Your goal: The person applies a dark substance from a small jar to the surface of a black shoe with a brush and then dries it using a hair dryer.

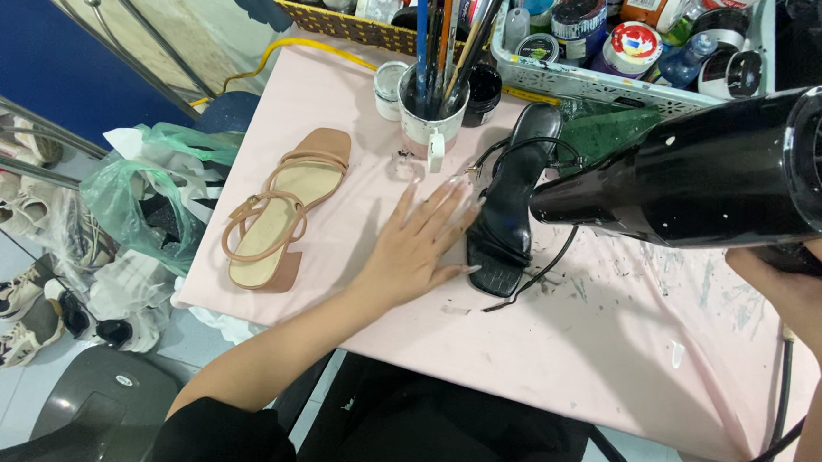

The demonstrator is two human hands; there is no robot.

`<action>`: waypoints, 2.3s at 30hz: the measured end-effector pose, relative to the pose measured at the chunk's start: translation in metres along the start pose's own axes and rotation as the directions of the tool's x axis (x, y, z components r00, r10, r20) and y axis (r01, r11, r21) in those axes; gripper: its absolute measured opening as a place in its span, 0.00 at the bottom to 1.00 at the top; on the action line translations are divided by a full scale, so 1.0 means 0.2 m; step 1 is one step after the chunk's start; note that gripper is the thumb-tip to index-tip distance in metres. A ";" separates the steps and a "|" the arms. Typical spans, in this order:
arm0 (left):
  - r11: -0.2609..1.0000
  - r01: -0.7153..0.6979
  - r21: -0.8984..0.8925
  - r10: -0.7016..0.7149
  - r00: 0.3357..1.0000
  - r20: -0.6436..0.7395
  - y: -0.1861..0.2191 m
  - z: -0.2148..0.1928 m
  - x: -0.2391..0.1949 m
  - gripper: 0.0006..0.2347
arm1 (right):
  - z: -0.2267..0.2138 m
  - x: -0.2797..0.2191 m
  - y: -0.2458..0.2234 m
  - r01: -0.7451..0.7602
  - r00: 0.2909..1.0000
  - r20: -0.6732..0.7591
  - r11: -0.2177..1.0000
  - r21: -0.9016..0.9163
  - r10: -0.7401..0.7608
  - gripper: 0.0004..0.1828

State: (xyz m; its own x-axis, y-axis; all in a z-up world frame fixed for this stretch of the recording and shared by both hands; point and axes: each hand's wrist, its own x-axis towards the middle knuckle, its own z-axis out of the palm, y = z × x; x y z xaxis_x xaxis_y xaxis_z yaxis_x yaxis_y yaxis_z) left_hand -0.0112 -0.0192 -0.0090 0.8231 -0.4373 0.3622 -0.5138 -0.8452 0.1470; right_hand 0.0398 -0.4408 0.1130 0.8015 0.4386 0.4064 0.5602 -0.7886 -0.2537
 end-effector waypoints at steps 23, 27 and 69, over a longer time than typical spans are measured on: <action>0.993 0.092 -0.072 -0.084 0.990 0.117 -0.02 -0.02 0.05 0.09 | -0.03 0.06 -0.17 0.059 0.998 -0.028 0.991 -0.124 -0.063 0.23; 0.982 -0.053 -0.183 0.049 0.998 -0.029 -0.01 -0.08 0.12 0.19 | -0.04 0.01 -0.13 0.044 0.999 -0.003 0.980 -0.193 -0.045 0.25; 0.952 -0.114 -0.285 0.109 0.993 -0.033 0.01 -0.04 0.13 0.23 | -0.01 -0.17 -0.14 -0.177 0.969 -0.185 0.982 -0.065 0.162 0.19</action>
State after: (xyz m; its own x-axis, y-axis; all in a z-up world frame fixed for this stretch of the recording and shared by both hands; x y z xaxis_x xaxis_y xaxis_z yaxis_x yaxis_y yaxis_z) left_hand 0.0071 -0.0292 0.0081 0.7535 -0.5167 0.4066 -0.6521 -0.6666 0.3612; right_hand -0.0027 -0.4345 0.1073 0.8293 0.2175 0.5147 0.3948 -0.8799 -0.2644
